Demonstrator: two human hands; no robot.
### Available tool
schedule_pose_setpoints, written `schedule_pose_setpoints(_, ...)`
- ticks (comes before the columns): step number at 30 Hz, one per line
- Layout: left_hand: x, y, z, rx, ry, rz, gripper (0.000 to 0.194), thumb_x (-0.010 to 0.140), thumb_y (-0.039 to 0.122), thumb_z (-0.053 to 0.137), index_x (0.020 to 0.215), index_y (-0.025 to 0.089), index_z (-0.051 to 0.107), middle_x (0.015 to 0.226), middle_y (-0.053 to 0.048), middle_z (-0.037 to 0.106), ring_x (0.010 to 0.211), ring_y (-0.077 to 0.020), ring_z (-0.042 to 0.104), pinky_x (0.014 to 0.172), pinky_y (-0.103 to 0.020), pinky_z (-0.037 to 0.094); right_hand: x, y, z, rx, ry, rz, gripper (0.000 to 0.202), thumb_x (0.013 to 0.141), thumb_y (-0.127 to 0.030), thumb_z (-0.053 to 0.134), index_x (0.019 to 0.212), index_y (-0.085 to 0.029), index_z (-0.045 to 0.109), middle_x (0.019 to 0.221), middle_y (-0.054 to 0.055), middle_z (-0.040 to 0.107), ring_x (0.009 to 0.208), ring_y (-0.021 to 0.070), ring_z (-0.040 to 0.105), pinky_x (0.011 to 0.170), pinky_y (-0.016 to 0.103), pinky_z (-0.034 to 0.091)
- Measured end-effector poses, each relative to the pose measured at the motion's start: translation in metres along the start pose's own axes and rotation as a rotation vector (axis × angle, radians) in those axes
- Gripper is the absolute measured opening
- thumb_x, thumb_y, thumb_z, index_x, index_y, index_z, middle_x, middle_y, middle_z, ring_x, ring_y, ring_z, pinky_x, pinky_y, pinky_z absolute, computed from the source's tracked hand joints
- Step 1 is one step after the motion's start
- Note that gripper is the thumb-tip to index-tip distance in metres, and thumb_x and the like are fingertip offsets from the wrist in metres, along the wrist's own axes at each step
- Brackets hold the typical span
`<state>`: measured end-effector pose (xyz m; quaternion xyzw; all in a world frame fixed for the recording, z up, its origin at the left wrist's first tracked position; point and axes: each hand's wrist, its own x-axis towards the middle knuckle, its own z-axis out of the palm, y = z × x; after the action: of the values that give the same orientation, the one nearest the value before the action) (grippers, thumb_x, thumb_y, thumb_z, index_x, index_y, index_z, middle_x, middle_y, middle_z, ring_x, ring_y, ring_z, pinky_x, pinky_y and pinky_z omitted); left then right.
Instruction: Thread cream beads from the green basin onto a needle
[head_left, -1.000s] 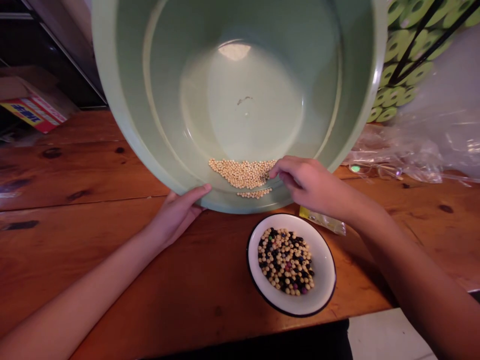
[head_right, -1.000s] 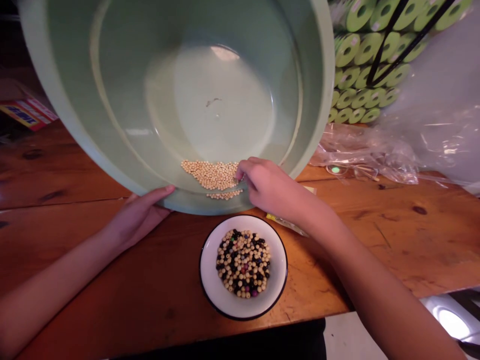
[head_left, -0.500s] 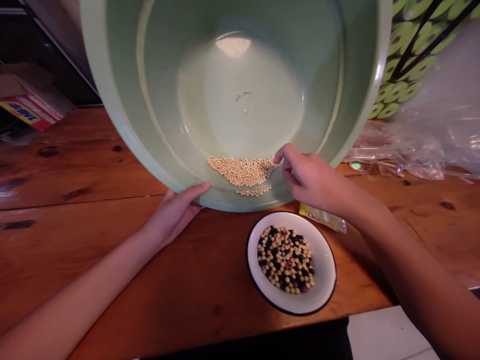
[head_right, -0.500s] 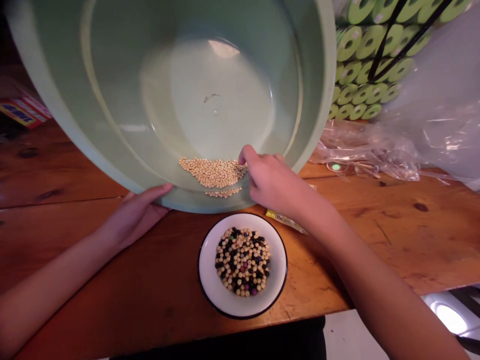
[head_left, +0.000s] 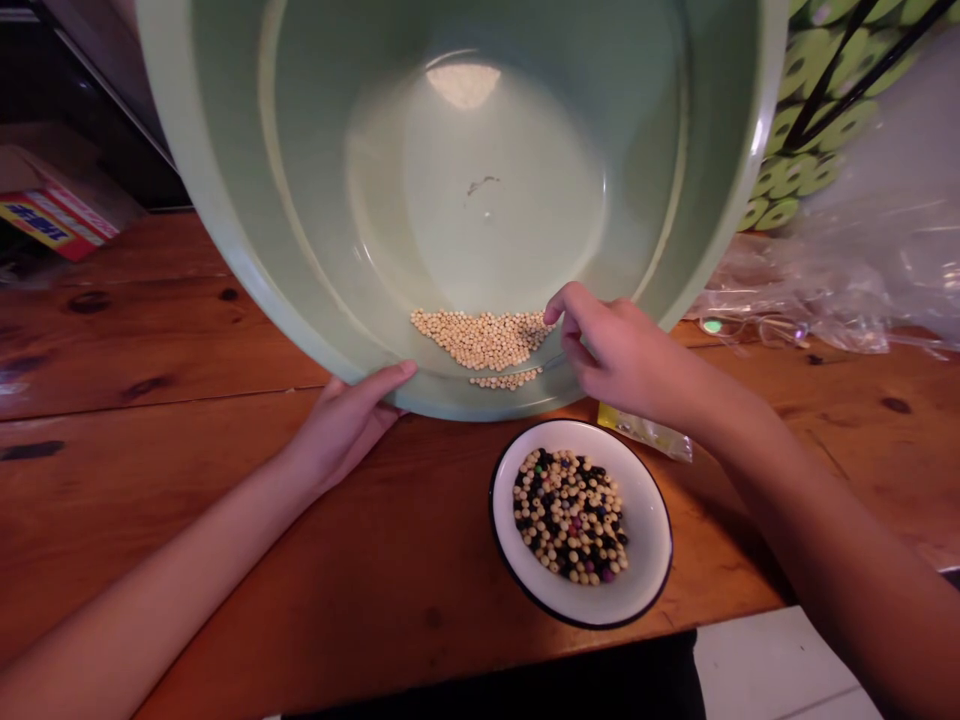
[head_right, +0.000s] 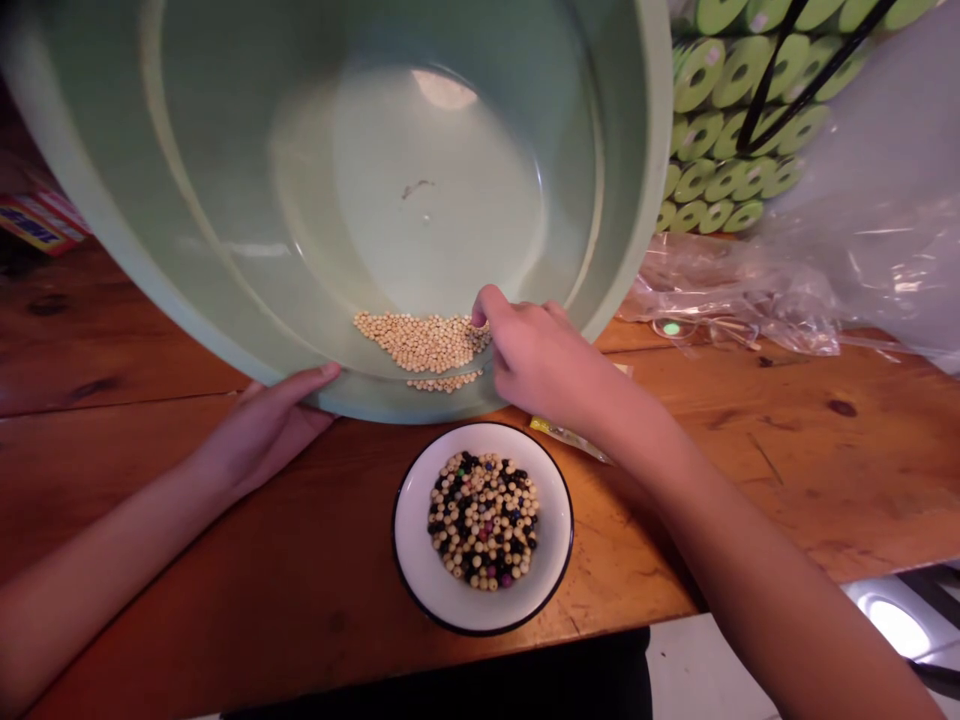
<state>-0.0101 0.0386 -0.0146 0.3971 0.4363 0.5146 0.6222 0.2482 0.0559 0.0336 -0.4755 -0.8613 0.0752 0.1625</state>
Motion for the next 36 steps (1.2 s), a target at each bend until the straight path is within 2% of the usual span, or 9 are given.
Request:
schedule_pose_setpoints(6, 0.0011, -0.0002, -0.0006, -0.002, 0.01, -0.013, 0.035, 0.076, 0.022, 0.071, 0.11, 0.023, 0.066, 0.108, -0.002, 0.072, 0.1, -0.0218, 0.065, 0.081, -0.03, 0.056, 0.0006, 0.0015, 0.0005, -0.028, -0.011, 0.009, 0.041, 0.069, -0.001, 0.043, 0.109, -0.014, 0.045, 0.065, -0.003, 0.048, 0.061, 0.0151, 0.045, 0.062, 0.027, 0.031)
schedule_pose_setpoints(12, 0.0016, -0.0012, -0.0003, -0.005, 0.005, -0.001, 0.038, 0.076, 0.022, 0.07, 0.113, 0.025, 0.065, 0.11, -0.002, 0.071, 0.102, -0.023, 0.065, 0.084, -0.033, 0.056, 0.0012, -0.003, 0.0033, 0.041, -0.023, -0.015, 0.042, 0.073, 0.001, 0.042, 0.113, -0.013, 0.043, 0.066, -0.002, 0.049, 0.064, 0.0156, 0.045, 0.063, 0.027, 0.034)
schedule_pose_setpoints(18, 0.0009, -0.0005, -0.0001, 0.011, 0.018, 0.001, 0.041, 0.075, 0.022, 0.071, 0.116, 0.022, 0.064, 0.11, -0.004, 0.071, 0.099, -0.0221, 0.065, 0.082, -0.032, 0.057, -0.0002, -0.004, 0.0036, 0.102, 0.035, -0.061, 0.038, 0.079, -0.003, 0.044, 0.116, -0.014, 0.043, 0.08, 0.002, 0.057, 0.069, 0.0148, 0.05, 0.065, 0.026, 0.037)
schedule_pose_setpoints(25, 0.0001, 0.0009, 0.0017, 0.012, 0.019, -0.005, 0.042, 0.076, 0.021, 0.07, 0.118, 0.028, 0.062, 0.111, 0.0, 0.071, 0.101, -0.0208, 0.065, 0.083, -0.031, 0.056, -0.0009, -0.0037, 0.0004, 0.083, 0.043, -0.031, 0.042, 0.074, -0.002, 0.049, 0.113, -0.015, 0.045, 0.077, 0.0, 0.058, 0.065, 0.0138, 0.052, 0.063, 0.026, 0.038)
schedule_pose_setpoints(36, -0.0006, 0.0022, 0.0032, -0.005, 0.025, -0.012, 0.051, 0.074, 0.02, 0.072, 0.122, 0.031, 0.059, 0.112, 0.001, 0.071, 0.103, -0.0214, 0.065, 0.081, -0.029, 0.057, -0.0005, -0.005, -0.0014, 0.062, 0.029, -0.02, 0.041, 0.074, -0.003, 0.047, 0.113, -0.013, 0.045, 0.077, 0.002, 0.059, 0.067, 0.0162, 0.053, 0.067, 0.028, 0.038)
